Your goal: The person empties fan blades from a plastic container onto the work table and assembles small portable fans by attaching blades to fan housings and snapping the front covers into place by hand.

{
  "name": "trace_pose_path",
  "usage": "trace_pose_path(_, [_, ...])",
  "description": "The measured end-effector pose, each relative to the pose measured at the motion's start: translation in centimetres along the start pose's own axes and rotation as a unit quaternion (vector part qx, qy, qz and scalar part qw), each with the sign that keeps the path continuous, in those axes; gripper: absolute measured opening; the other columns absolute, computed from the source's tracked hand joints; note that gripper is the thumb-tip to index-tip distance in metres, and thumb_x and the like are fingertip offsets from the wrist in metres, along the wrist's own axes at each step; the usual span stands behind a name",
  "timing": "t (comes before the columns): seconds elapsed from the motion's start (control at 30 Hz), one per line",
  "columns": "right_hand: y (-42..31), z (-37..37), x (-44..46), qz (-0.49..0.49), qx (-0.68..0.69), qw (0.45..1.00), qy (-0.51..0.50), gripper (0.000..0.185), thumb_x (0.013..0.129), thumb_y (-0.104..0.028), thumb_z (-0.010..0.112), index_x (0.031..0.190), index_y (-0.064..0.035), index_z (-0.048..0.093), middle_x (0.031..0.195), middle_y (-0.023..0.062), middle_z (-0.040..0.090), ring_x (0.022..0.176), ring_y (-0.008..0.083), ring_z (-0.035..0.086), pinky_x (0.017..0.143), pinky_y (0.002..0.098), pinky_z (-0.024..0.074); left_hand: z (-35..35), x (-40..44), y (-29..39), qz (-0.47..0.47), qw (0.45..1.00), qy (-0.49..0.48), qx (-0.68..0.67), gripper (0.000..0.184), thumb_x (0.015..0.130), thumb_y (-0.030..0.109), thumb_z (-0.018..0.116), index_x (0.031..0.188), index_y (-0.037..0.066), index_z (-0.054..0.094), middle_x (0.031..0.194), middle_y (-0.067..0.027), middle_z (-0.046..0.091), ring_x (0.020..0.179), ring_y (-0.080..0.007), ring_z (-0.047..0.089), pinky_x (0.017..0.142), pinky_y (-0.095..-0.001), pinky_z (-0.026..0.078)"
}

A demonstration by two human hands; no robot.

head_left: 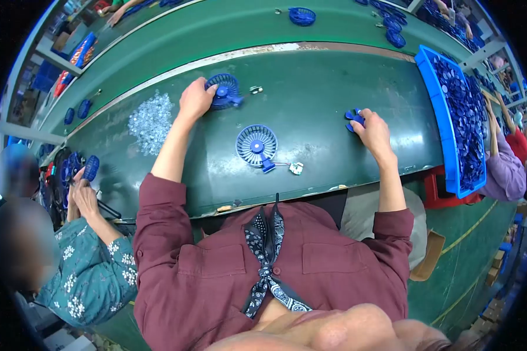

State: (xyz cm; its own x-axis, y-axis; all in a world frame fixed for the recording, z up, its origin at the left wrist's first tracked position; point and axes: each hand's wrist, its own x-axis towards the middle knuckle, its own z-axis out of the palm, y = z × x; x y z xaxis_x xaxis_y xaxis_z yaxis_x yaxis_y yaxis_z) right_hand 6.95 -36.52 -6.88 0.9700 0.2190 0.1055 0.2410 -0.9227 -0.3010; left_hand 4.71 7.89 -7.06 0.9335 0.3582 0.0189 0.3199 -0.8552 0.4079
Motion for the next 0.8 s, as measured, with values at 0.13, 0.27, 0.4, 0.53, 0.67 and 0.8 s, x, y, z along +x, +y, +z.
trace_pose_path(0.13, [-3.0,-0.2,-0.1,-0.023,0.05,0.998,-0.015,0.036,0.081,-0.025,0.069,0.109,-0.0041,0.061,0.097,0.0186,0.064,0.09,0.0378,0.063,0.079,0.0465,0.0497,0.8,-0.1,-0.6,0.014,0.99,0.067,-0.121,0.033,0.088,0.03,0.061,0.098,-0.001,0.061,0.095,-0.0237,0.065,0.093,-0.0388,0.063,0.08,-0.046,0.048])
trace_pose_path(0.27, [-9.4,-3.1,-1.4,-0.076,0.223,0.972,0.016,0.037,0.078,-0.019,0.073,0.111,-0.0056,0.061,0.091,0.0142,0.062,0.077,0.0294,0.063,0.069,0.0383,0.051,-0.9,-3.0,2.8,-0.088,0.833,-0.093,-0.539,0.033,0.096,0.032,0.057,0.098,0.0,0.063,0.09,-0.0075,0.068,0.072,-0.0147,0.065,0.064,-0.0309,0.054])
trace_pose_path(0.4, [-15.4,-4.0,-1.6,-0.259,0.232,0.931,0.108,0.036,0.076,-0.017,0.074,0.109,-0.0075,0.061,0.09,0.0123,0.06,0.072,0.0297,0.063,0.062,0.0387,0.0518,-2.1,-6.7,8.1,-0.08,0.774,-0.148,-0.611,0.041,0.099,0.04,0.049,0.102,0.001,0.061,0.092,-0.0079,0.067,0.08,-0.0157,0.067,0.07,-0.0348,0.059])
trace_pose_path(0.53, [-18.1,-3.7,-1.3,-0.306,0.17,0.931,0.103,0.033,0.077,-0.018,0.072,0.106,-0.0095,0.06,0.092,0.0123,0.056,0.074,0.0332,0.063,0.062,0.0422,0.053,-2.5,-9.2,10.3,-0.043,0.735,-0.198,-0.647,0.047,0.097,0.049,0.05,0.098,0.005,0.063,0.089,-0.0042,0.064,0.08,-0.0131,0.063,0.067,-0.0315,0.057])
trace_pose_path(0.67, [-18.9,-3.3,-1.2,-0.316,0.116,0.936,0.102,0.034,0.075,-0.014,0.074,0.107,-0.0088,0.061,0.089,0.0111,0.057,0.075,0.0314,0.063,0.061,0.04,0.0513,-2.5,-10.5,10.4,-0.009,0.718,-0.213,-0.662,0.042,0.095,0.044,0.057,0.107,0.004,0.061,0.092,-0.0034,0.064,0.078,-0.0094,0.061,0.067,-0.0263,0.054])
trace_pose_path(0.8, [-19.0,-2.4,-0.9,-0.303,0.131,0.938,0.108,0.035,0.076,-0.013,0.074,0.108,-0.0081,0.062,0.091,0.0102,0.059,0.077,0.0308,0.064,0.062,0.0395,0.0519,-2.1,-10.7,9.9,0.053,0.753,-0.156,-0.637,0.034,0.09,0.026,0.069,0.112,0.003,0.06,0.094,-0.0004,0.063,0.078,-0.0065,0.058,0.07,-0.0216,0.049])
